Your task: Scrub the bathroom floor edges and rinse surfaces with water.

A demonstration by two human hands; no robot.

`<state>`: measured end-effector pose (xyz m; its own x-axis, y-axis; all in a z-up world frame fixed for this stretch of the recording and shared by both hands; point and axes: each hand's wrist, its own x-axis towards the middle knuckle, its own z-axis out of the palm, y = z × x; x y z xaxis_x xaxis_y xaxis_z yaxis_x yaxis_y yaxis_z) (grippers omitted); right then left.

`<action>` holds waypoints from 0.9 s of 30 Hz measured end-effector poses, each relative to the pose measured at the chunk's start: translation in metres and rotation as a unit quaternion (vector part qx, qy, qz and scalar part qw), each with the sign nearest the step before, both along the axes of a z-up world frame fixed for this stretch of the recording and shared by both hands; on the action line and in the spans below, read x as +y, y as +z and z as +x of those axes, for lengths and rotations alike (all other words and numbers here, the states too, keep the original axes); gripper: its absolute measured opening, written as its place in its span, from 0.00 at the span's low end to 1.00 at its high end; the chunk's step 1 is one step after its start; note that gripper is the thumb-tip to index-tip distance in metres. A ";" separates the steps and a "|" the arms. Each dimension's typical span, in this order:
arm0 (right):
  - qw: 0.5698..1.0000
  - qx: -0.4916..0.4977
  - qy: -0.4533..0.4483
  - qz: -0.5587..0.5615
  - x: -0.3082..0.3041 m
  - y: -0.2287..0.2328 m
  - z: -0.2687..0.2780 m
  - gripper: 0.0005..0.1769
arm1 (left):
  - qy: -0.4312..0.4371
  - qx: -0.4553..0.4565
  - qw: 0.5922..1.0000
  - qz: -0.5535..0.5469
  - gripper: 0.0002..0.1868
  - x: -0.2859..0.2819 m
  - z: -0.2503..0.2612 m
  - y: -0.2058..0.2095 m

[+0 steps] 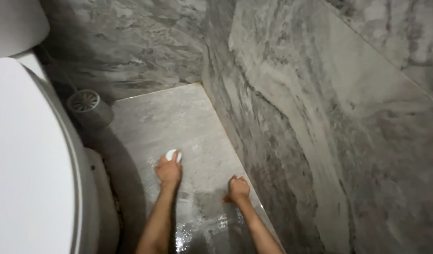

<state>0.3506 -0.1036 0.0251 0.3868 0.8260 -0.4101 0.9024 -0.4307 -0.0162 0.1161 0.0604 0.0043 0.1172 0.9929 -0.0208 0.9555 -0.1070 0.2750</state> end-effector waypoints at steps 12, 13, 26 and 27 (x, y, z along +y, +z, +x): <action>0.995 -0.020 0.063 0.070 -0.012 -0.024 0.015 0.78 | -0.079 0.025 0.996 -0.034 0.27 -0.001 0.047 0.017; 0.996 -0.023 0.060 0.067 -0.013 -0.018 0.014 0.78 | -0.083 0.022 0.996 -0.037 0.27 0.006 0.062 0.012; 0.999 0.024 0.009 0.028 -0.006 -0.007 0.005 0.77 | -0.292 0.002 0.956 0.019 0.30 -0.043 0.177 -0.002; 0.999 0.017 0.011 0.044 -0.009 -0.006 0.004 0.76 | -0.316 0.003 0.949 0.017 0.29 -0.049 0.172 -0.004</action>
<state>0.3547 -0.1124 0.0188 0.3556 0.8678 -0.3471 0.9100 -0.4062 -0.0835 0.2884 0.0117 0.0001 0.6894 0.7244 0.0070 0.6991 -0.6678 0.2557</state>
